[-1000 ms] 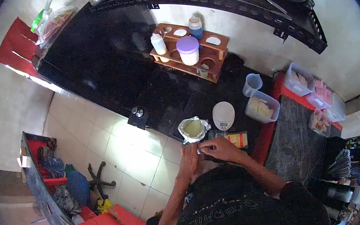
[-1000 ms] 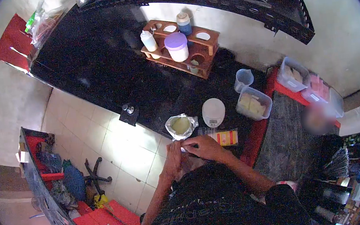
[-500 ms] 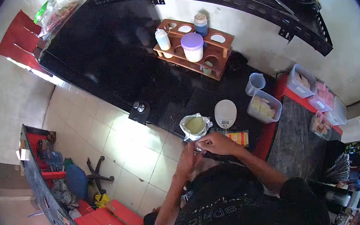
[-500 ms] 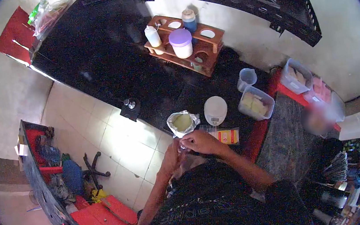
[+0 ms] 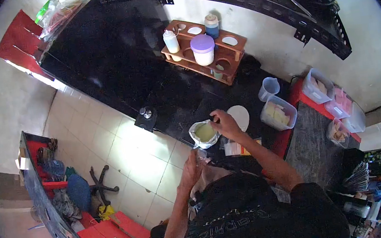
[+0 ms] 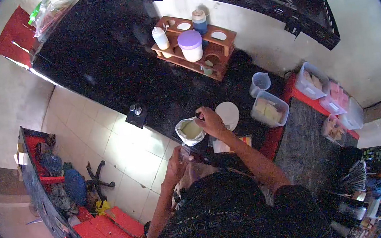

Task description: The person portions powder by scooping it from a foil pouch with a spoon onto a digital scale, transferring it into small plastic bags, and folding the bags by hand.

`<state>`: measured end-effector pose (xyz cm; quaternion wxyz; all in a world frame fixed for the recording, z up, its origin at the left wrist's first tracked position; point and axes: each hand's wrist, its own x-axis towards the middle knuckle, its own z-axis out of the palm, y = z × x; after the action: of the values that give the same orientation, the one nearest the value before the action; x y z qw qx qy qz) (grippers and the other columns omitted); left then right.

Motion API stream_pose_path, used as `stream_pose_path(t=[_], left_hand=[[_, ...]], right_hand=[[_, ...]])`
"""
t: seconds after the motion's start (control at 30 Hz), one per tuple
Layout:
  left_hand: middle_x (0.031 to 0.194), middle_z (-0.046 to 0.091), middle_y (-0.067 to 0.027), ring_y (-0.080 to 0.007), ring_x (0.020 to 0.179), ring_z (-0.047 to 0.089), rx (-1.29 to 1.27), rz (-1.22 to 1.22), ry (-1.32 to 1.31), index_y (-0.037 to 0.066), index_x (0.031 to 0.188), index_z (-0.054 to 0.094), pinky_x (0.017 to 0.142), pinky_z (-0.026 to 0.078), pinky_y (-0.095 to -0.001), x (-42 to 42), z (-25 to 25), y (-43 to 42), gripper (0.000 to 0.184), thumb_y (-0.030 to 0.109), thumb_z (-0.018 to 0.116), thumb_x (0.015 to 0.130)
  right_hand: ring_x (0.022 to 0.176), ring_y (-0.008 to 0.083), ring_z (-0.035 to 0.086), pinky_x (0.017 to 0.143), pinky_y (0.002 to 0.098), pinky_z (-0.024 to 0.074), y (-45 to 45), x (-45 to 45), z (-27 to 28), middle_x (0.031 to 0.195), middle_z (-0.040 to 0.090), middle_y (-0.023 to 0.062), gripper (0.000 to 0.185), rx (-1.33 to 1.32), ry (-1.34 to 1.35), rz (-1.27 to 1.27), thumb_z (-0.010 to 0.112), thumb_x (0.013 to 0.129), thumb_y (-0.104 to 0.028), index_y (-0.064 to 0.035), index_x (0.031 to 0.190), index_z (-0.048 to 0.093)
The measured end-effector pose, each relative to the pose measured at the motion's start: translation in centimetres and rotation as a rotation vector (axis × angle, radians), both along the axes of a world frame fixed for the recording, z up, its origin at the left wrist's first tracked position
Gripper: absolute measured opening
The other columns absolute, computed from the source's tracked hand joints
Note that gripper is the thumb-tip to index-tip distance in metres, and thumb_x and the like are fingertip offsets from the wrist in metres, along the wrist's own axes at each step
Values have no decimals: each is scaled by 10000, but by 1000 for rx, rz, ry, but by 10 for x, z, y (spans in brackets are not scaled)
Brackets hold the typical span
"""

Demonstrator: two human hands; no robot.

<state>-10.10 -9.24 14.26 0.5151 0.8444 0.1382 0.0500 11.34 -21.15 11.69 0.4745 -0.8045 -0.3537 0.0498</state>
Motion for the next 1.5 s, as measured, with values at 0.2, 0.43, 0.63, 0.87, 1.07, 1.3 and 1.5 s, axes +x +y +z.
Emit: stream_pose_path(t=[0.2, 0.43, 0.63, 0.87, 1.07, 1.3, 1.5], left_hand=[[1002, 605, -252, -413, 912, 618, 64, -3, -28, 37, 1261, 342, 768, 483, -455, -2, -2, 14, 510, 300, 614, 919], [1137, 553, -285, -448, 1041, 569, -76, -81, 28, 8, 1345, 258, 867, 461, -462, -9, -20, 19, 588, 268, 590, 935], [1192, 525, -288, -449, 1101, 543, -69, -81, 14, 0, 1338, 263, 909, 439, -465, -8, -16, 27, 586, 316, 565, 949], [1209, 496, -299, -420, 1155, 512, -75, -137, 12, -32, 1330, 264, 964, 413, -439, -2, -11, 31, 607, 323, 571, 944], [1253, 459, -297, -406, 1202, 473, -83, -167, -14, -51, 1354, 237, 1005, 381, -430, -4, -31, 29, 631, 315, 556, 951], [1298, 412, -294, -409, 1237, 426, -76, -133, -23, -69, 1373, 243, 1037, 350, -431, -6, -33, 31, 640, 310, 545, 955], [1290, 419, -290, -416, 1226, 431, 19, -104, -38, -68, 1368, 271, 1037, 353, -431, -9, -26, 29, 628, 330, 532, 959]], right_hand=[[732, 270, 620, 678, 374, 485, 26, 3, -12, 780, 610, 125, 154, -4, -50, 140, 665, 821, -148, -32, 909, 616], [710, 348, 627, 640, 429, 493, 16, -11, 2, 788, 625, 164, 139, -137, -102, 131, 646, 819, -142, -21, 866, 596], [783, 337, 595, 681, 440, 479, 13, -9, 13, 798, 596, 143, 131, -257, -391, 44, 634, 789, -149, -33, 843, 608], [780, 342, 559, 677, 463, 446, 12, -15, -13, 762, 561, 146, 132, -282, -343, -45, 671, 753, -164, -42, 727, 628], [783, 352, 572, 694, 464, 450, 9, -2, -40, 770, 581, 167, 184, -280, -229, -74, 676, 755, -227, -43, 766, 673], [795, 359, 578, 711, 472, 453, 11, 2, -46, 796, 597, 181, 200, -280, -61, -67, 667, 763, -236, -37, 781, 679], [818, 364, 584, 724, 463, 464, 14, -1, -39, 811, 601, 186, 197, -262, -37, -69, 662, 783, -234, -38, 773, 681]])
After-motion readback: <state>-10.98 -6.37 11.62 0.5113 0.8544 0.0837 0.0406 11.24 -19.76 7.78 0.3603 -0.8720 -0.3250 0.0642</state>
